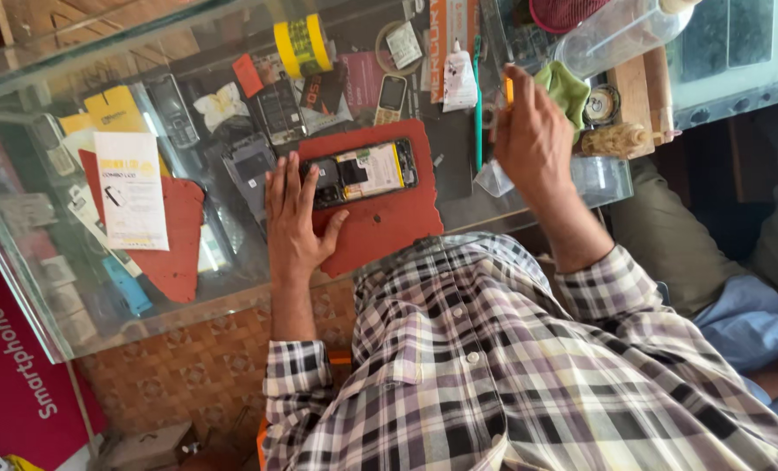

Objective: The person disassembles a smartphone using a screwdriver, removes internal components like the battery and circuit boards, and subsequently begins the reassembly process.

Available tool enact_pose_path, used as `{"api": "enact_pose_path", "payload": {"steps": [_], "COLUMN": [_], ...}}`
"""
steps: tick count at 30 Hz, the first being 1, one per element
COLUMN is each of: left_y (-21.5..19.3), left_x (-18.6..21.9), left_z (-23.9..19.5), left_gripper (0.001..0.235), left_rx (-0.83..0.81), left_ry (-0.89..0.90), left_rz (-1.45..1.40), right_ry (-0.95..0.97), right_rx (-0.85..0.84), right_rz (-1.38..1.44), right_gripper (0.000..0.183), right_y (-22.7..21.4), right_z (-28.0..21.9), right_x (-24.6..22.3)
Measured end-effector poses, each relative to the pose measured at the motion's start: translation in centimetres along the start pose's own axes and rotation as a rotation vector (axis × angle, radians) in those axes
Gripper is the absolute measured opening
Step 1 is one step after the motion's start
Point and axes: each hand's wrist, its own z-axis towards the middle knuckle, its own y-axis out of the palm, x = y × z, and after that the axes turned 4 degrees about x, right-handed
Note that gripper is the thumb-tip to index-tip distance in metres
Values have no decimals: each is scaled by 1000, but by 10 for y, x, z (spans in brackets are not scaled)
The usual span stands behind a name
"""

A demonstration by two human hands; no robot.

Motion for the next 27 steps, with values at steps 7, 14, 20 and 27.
{"api": "enact_pose_path", "payload": {"steps": [7,14,20,27], "left_y": [1,-4,-13,-22], "left_x": [1,8,11,17], "left_z": [10,20,34,48], "left_gripper": [70,81,70,55], "left_rx": [46,77,74,167], "left_ry": [37,27,79,69], "left_rz": [-117,-170,-234,-470], "right_ry": [-218,-278,-349,-28], "right_rx": [30,-43,-4,71], "right_rz": [-9,-79,-80,568], "right_gripper": [52,36,46,23], "right_y": [2,16,19,34], "right_z": [2,28,33,26], "right_x": [-12,-17,-44,-34]}}
